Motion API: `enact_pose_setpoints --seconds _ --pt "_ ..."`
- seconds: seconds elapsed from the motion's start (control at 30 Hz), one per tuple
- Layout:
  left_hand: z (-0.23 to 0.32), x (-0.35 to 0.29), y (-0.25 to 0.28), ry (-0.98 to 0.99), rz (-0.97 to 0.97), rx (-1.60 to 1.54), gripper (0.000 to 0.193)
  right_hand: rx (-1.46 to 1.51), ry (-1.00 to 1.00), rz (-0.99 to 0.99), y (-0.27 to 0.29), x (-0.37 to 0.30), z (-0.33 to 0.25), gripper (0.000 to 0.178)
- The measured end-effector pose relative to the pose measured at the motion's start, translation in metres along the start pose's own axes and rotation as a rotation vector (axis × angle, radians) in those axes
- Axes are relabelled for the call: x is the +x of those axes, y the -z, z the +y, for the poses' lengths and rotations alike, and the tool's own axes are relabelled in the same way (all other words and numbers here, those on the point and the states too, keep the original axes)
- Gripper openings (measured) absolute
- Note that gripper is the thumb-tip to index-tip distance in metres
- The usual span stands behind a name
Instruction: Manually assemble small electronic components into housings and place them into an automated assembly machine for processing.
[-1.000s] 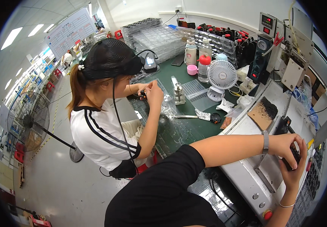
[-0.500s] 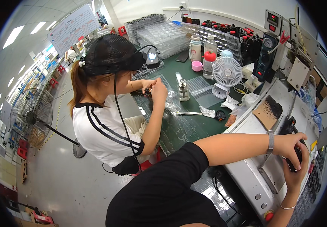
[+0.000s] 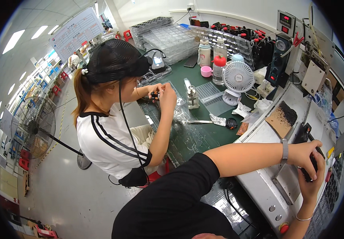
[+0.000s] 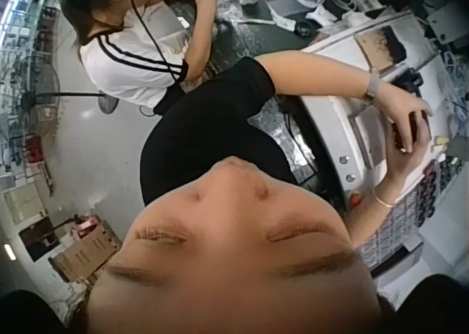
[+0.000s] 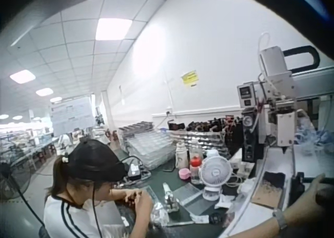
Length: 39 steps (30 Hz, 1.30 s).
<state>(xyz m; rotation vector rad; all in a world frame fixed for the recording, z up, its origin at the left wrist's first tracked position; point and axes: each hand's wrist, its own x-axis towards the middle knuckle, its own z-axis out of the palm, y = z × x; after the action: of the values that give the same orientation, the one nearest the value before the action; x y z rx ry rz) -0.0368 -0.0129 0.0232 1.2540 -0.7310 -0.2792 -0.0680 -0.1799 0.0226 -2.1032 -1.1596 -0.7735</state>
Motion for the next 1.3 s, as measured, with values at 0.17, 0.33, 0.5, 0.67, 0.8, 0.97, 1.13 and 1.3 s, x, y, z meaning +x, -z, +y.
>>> enact_pose_setpoints --seconds 0.17,0.33,0.5,0.67,0.8,0.97,1.13,1.3 --pt "0.002 0.001 -0.002 -0.008 -0.019 -0.045 0.117 -0.006 -0.018 -0.037 0.006 -0.003 0.005 0.067" --pt "0.000 0.000 -0.001 0.009 -0.019 -0.079 0.113 -0.007 0.006 -0.024 0.003 0.001 0.001 0.067" --pt "0.001 -0.004 0.000 0.014 0.011 -0.041 0.112 0.024 0.008 -0.011 -0.001 0.002 -0.003 0.067" --pt "0.008 -0.003 -0.001 0.042 -0.020 -0.104 0.111 -0.029 0.016 -0.016 0.004 0.005 -0.005 0.064" --pt "0.004 0.001 0.003 0.033 -0.015 -0.048 0.110 -0.010 0.005 -0.004 0.002 0.006 -0.002 0.064" --pt "0.001 0.000 -0.002 0.000 -0.023 -0.085 0.109 -0.004 0.014 -0.017 0.004 0.003 -0.003 0.065" --pt "0.005 -0.003 0.001 0.073 -0.040 -0.133 0.111 -0.027 0.029 -0.013 0.002 0.005 -0.004 0.065" --pt "0.012 -0.004 0.004 0.039 -0.053 -0.105 0.114 -0.058 0.025 -0.007 0.001 0.006 -0.003 0.063"
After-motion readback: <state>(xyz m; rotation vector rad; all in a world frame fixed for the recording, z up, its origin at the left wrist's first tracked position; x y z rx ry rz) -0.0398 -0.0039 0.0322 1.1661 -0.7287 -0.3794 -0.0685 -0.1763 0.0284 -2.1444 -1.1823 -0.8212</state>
